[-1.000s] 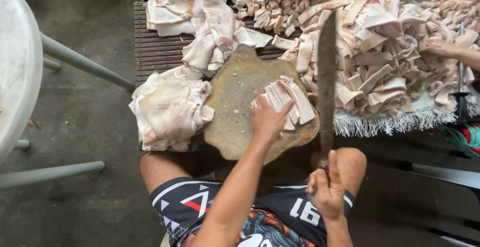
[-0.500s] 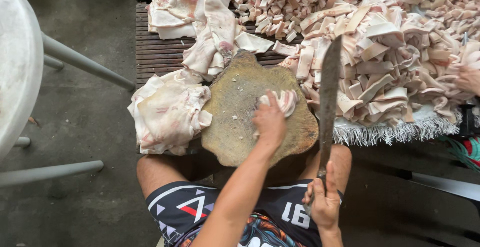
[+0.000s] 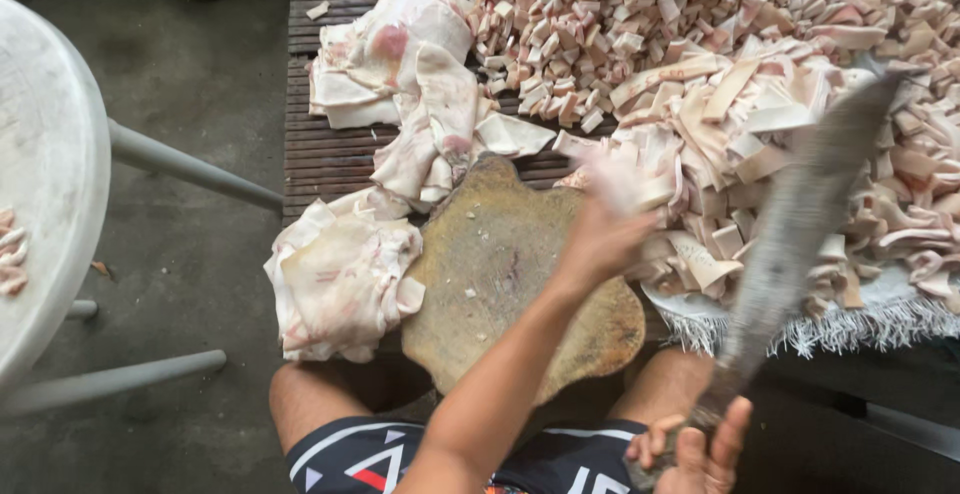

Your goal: The person slices pieces of pork skin into strips on a wooden cutting board using a large knife.

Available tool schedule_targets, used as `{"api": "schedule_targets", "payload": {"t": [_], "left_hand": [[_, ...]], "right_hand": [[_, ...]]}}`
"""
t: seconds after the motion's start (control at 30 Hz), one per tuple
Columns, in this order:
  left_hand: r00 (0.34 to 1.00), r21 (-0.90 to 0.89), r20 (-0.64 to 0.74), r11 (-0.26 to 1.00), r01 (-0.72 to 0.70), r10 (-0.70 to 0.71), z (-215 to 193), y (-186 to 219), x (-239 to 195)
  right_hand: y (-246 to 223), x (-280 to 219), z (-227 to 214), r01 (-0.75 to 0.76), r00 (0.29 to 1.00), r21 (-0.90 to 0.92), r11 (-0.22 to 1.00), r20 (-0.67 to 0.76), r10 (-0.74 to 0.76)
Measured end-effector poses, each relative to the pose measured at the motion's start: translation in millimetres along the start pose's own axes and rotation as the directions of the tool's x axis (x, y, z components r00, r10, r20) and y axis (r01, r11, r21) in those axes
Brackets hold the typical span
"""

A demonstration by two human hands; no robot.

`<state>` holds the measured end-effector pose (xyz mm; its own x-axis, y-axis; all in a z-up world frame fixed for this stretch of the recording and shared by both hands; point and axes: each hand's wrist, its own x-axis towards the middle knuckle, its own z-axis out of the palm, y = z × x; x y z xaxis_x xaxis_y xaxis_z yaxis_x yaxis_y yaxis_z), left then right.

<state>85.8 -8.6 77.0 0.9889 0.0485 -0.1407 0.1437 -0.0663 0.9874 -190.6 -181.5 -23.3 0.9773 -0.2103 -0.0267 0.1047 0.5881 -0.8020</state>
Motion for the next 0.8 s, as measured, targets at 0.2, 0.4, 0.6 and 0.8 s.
{"api": "schedule_targets", "payload": {"t": [0.2,0.4,0.6,0.8], "left_hand": [[0.990,-0.023,-0.077,0.993,-0.119,0.117,0,-8,38],[0.755,0.225,-0.655,0.958,0.178,0.013,-148,-111,68],[0.794,0.527,-0.585,0.822,0.218,0.164,-173,-168,137],[0.741,0.651,-0.670,0.449,0.612,-0.040,-157,-180,203]], "right_hand": [[18,31,-20,0.042,0.994,0.001,0.999,0.098,-0.042],[105,20,-32,-0.318,0.948,-0.260,0.912,-0.105,0.301],[128,16,-45,-0.541,0.837,-0.416,0.731,-0.180,0.517],[131,14,-41,-0.452,0.886,-0.525,0.721,-0.169,0.432]]}}
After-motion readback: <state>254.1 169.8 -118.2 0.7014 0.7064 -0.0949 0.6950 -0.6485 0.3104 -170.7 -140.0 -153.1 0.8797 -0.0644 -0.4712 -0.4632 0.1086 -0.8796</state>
